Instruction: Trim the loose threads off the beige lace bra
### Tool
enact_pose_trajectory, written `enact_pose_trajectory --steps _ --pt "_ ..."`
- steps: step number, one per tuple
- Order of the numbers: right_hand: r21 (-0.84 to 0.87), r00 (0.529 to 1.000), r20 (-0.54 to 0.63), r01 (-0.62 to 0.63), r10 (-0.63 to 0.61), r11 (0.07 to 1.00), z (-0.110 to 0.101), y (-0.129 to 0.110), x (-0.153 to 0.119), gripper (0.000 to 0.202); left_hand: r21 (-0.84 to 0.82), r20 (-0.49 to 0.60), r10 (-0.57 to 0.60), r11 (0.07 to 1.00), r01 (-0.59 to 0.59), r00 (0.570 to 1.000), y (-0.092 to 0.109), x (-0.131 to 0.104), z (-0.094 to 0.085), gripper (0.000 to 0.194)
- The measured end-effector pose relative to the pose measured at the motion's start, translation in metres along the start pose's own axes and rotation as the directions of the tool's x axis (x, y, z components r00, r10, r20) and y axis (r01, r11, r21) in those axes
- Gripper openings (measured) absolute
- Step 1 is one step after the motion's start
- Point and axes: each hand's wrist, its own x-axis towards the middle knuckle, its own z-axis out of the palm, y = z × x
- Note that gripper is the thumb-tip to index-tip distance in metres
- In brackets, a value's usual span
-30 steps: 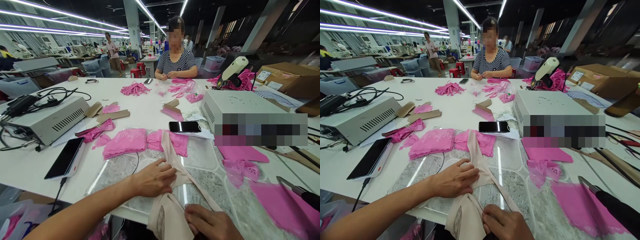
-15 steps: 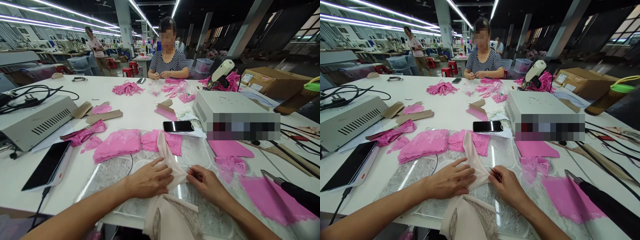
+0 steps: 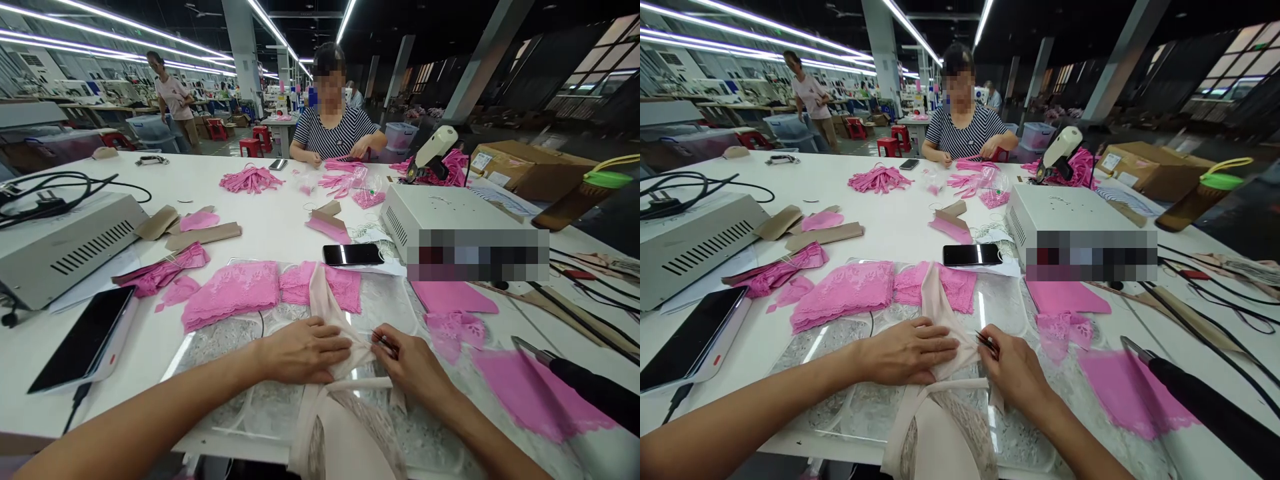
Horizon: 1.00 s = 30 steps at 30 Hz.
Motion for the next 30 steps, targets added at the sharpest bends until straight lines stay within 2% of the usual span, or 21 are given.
enact_pose_trajectory --steps 2,4,6,8,11,15,18,20,25,30 --pt "-0.038 0.987 -0.12 0.103 -0.107 0.994 -0.001 -0.005 -0.005 0.018 0.025 -0.002 -0.013 1.0 0.013 1.0 0.002 0.0 -0.002 0.042" --pt "-0.008 0.952 -0.181 0.248 -0.245 0.969 0.0 -0.012 -0.012 0.025 0.033 -0.002 -0.017 0.999 0.017 1.0 0.004 0.002 -0.003 0.044" --pt "0.036 0.908 -0.152 0.4 -0.391 0.916 0.003 -0.019 -0.022 0.03 0.033 0.003 -0.02 0.999 0.02 1.0 0.005 0.003 -0.005 0.046" --pt "0.033 0.873 -0.081 0.484 -0.481 0.874 0.008 -0.021 -0.033 0.035 0.035 0.013 -0.033 0.999 0.033 0.999 0.005 0.004 -0.006 0.047" --pt "-0.049 0.858 -0.05 0.509 -0.511 0.86 0.019 -0.011 -0.049 0.041 0.051 0.025 -0.077 0.996 0.075 0.997 0.007 0.004 -0.006 0.051" --pt "-0.148 0.807 -0.145 0.554 -0.572 0.819 0.027 0.004 -0.06 0.045 0.059 0.016 -0.134 0.989 0.132 0.991 0.015 0.005 -0.006 0.056" --pt "-0.25 0.807 -0.25 0.48 -0.535 0.841 0.025 0.008 -0.056 0.054 0.059 0.032 -0.199 0.979 0.197 0.98 0.023 0.008 -0.004 0.059" --pt "-0.294 0.81 -0.274 0.443 -0.519 0.847 0.023 0.009 -0.05 0.057 0.065 0.037 -0.239 0.969 0.236 0.97 0.028 0.01 -0.002 0.058" --pt "-0.323 0.82 -0.212 0.455 -0.532 0.83 0.019 0.014 -0.035 0.06 0.044 0.033 -0.276 0.961 0.274 0.961 0.033 0.012 -0.001 0.055" --pt "-0.318 0.822 -0.178 0.472 -0.541 0.822 0.019 0.017 -0.029 0.059 0.045 0.082 -0.257 0.966 0.254 0.963 0.03 0.013 -0.006 0.055"
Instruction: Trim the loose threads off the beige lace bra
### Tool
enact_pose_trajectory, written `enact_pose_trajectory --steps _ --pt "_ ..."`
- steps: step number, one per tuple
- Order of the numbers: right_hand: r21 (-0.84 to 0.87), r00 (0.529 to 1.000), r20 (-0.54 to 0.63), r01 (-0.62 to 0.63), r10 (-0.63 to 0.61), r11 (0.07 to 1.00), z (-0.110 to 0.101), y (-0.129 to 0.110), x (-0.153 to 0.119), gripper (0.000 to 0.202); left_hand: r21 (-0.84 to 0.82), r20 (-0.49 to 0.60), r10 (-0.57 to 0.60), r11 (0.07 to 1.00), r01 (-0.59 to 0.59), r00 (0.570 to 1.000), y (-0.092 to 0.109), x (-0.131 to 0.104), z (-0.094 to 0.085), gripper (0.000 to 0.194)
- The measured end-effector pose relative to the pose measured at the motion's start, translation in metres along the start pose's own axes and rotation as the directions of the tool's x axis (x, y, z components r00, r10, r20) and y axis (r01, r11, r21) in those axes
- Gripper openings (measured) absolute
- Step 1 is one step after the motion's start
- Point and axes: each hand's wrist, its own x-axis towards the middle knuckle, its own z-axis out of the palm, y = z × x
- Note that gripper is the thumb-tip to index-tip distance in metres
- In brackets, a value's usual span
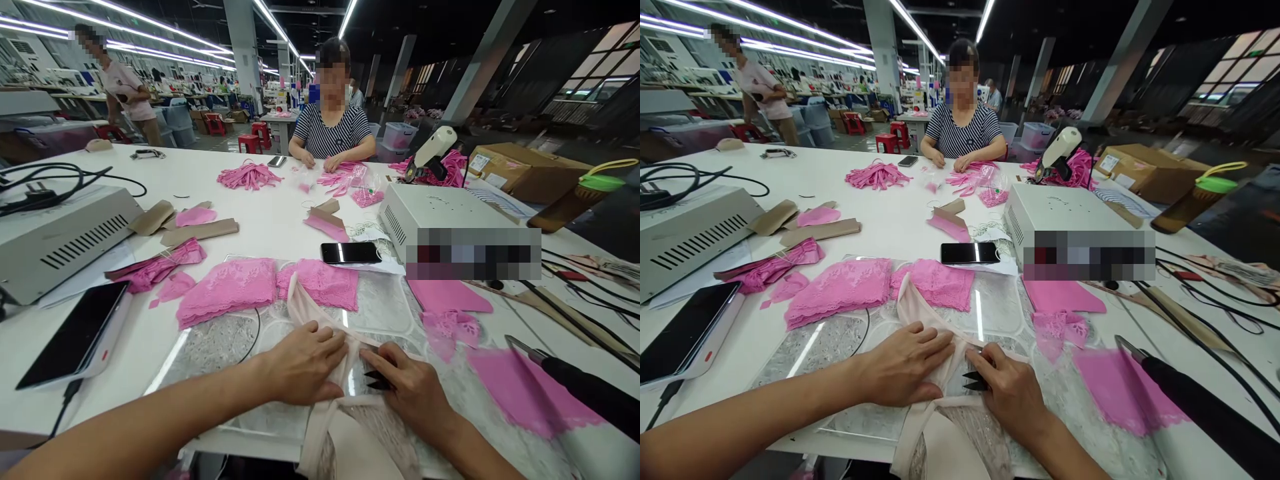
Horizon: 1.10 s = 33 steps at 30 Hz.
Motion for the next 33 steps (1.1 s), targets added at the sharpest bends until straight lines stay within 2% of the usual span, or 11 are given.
enact_pose_trajectory --steps 3,8,10,12,14,17,19,23,27,33 --pt "-0.005 1.0 0.015 -0.01 0.011 1.0 -0.001 0.001 0.0 0.059 0.033 0.014 0.025 0.999 -0.025 1.0 -0.002 0.0 -0.002 0.057" --pt "-0.059 1.0 0.027 -0.014 0.015 0.998 -0.005 -0.001 0.001 0.057 0.06 0.035 -0.02 0.998 0.018 0.999 -0.003 0.001 -0.009 0.058" --pt "-0.062 1.0 0.022 -0.011 0.012 0.998 -0.005 -0.001 0.002 0.057 0.038 0.0 0.07 0.997 -0.07 0.998 -0.004 0.003 -0.012 0.054" --pt "-0.057 1.0 -0.005 -0.002 0.002 0.998 -0.005 0.0 0.002 0.057 -0.01 -0.038 0.2 0.98 -0.2 0.979 -0.006 0.005 -0.014 0.043" --pt "-0.048 0.999 -0.031 0.01 -0.011 0.999 -0.005 0.0 0.002 0.057 -0.082 -0.046 0.27 0.958 -0.273 0.962 -0.01 0.007 -0.014 0.031" --pt "-0.036 0.999 -0.045 0.02 -0.022 0.999 -0.006 0.002 0.003 0.055 -0.16 -0.025 0.253 0.954 -0.254 0.967 -0.016 0.008 -0.011 0.021" --pt "-0.029 0.999 -0.038 0.024 -0.025 0.999 -0.007 0.002 0.003 0.055 -0.151 -0.021 0.22 0.964 -0.22 0.975 -0.017 0.009 -0.008 0.018" --pt "-0.025 1.0 -0.019 0.017 -0.018 1.0 -0.007 0.003 0.001 0.055 -0.078 -0.06 0.164 0.983 -0.169 0.985 -0.011 0.013 0.004 0.022" --pt "-0.012 1.0 0.016 0.01 -0.009 1.0 -0.006 0.005 -0.001 0.056 -0.043 -0.141 0.166 0.984 -0.174 0.976 -0.009 0.014 0.017 0.03" --pt "0.018 1.0 0.021 0.02 -0.02 1.0 -0.005 0.008 -0.006 0.057 -0.059 -0.091 0.18 0.981 -0.185 0.98 -0.014 0.013 0.017 0.039"
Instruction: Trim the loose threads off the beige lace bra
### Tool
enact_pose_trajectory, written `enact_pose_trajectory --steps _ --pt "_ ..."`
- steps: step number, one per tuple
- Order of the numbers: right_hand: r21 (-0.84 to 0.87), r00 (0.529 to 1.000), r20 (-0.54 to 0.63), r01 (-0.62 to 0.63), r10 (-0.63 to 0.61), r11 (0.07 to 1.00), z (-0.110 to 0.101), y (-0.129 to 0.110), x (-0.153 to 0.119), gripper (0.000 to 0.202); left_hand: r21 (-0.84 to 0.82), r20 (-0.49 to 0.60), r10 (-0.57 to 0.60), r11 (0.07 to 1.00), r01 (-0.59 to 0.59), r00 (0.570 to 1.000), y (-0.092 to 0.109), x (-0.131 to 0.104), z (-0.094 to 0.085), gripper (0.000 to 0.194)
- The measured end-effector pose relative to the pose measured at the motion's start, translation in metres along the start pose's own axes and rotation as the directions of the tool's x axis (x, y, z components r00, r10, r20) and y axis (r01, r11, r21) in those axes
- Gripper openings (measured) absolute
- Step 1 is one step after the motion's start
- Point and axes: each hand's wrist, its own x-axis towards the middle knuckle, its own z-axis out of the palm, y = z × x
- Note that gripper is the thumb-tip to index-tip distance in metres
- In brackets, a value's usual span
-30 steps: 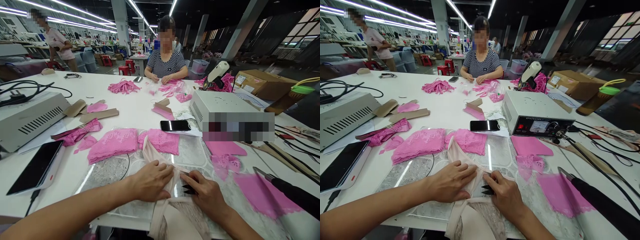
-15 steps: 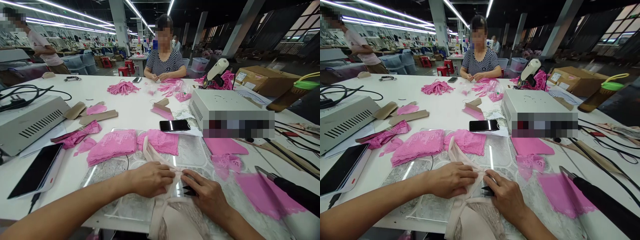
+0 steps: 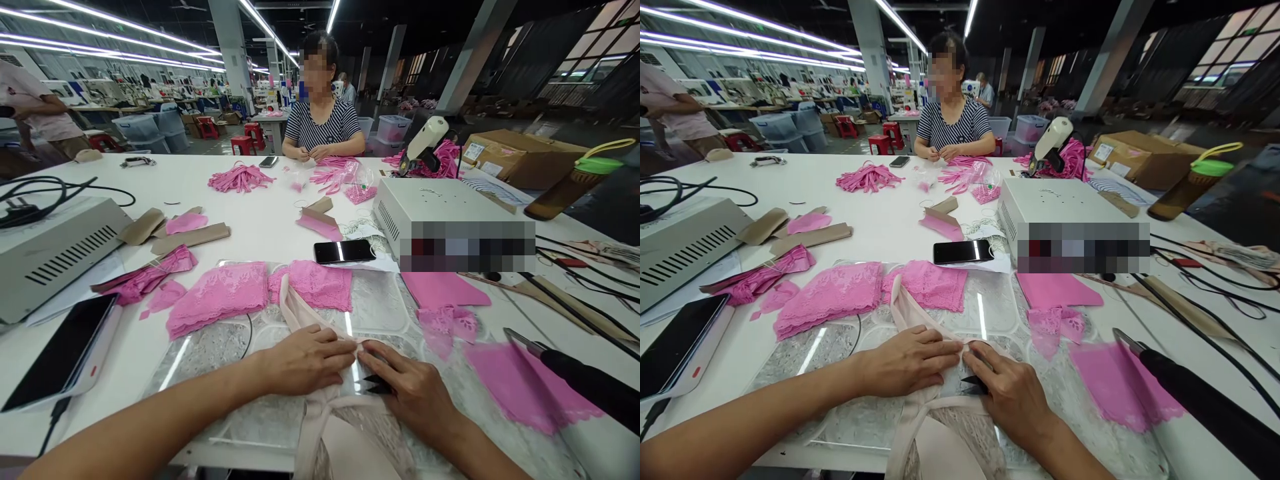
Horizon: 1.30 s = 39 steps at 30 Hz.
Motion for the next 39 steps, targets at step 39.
enact_pose_trajectory --steps 39 --pt "0.204 0.984 -0.044 0.177 -0.171 0.963 -0.014 -0.05 -0.01 0.044 -0.178 0.156 -0.104 0.975 0.131 0.982 0.003 0.001 -0.016 0.065"
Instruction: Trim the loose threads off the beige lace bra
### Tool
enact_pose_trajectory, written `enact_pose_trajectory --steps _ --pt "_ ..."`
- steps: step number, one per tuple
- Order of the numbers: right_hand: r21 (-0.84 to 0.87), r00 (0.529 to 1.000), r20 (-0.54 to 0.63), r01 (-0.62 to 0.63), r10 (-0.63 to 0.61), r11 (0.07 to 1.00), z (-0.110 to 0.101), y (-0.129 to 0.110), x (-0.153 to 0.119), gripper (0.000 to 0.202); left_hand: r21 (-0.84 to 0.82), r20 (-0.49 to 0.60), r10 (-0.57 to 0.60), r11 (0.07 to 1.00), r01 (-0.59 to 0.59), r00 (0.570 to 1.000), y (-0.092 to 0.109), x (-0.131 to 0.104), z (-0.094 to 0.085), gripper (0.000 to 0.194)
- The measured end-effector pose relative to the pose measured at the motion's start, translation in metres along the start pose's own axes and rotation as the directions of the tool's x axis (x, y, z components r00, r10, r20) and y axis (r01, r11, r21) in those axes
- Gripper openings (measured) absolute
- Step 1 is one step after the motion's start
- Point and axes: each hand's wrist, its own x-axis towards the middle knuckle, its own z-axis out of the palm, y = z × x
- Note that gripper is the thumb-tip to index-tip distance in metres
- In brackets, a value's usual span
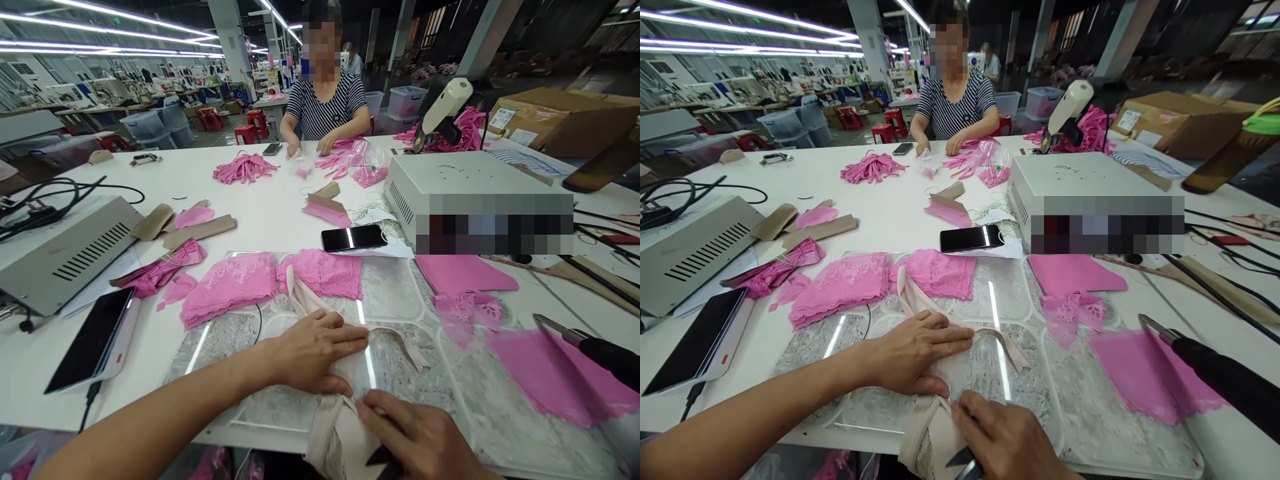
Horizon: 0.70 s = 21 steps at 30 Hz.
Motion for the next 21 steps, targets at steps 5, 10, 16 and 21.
enact_pose_trajectory --steps 5,10,16,21 --pt "-0.004 0.99 0.036 -0.135 0.135 0.991 -0.003 -0.005 0.003 0.048 -0.028 0.026 -0.02 0.999 0.021 0.999 0.002 0.0 -0.002 0.066" --pt "-0.059 0.988 0.122 -0.085 0.092 0.995 0.006 -0.012 0.002 0.041 -0.053 0.046 -0.017 0.998 0.02 0.999 0.001 -0.001 -0.005 0.067" --pt "-0.145 0.997 0.071 0.021 -0.011 0.989 0.018 -0.021 -0.004 0.039 -0.085 0.073 -0.008 0.996 0.014 0.997 -0.001 -0.002 -0.009 0.072" --pt "-0.105 0.995 0.099 0.017 -0.006 0.994 0.015 -0.023 -0.009 0.039 -0.043 0.09 -0.059 0.997 0.064 0.994 0.006 -0.002 -0.011 0.067"
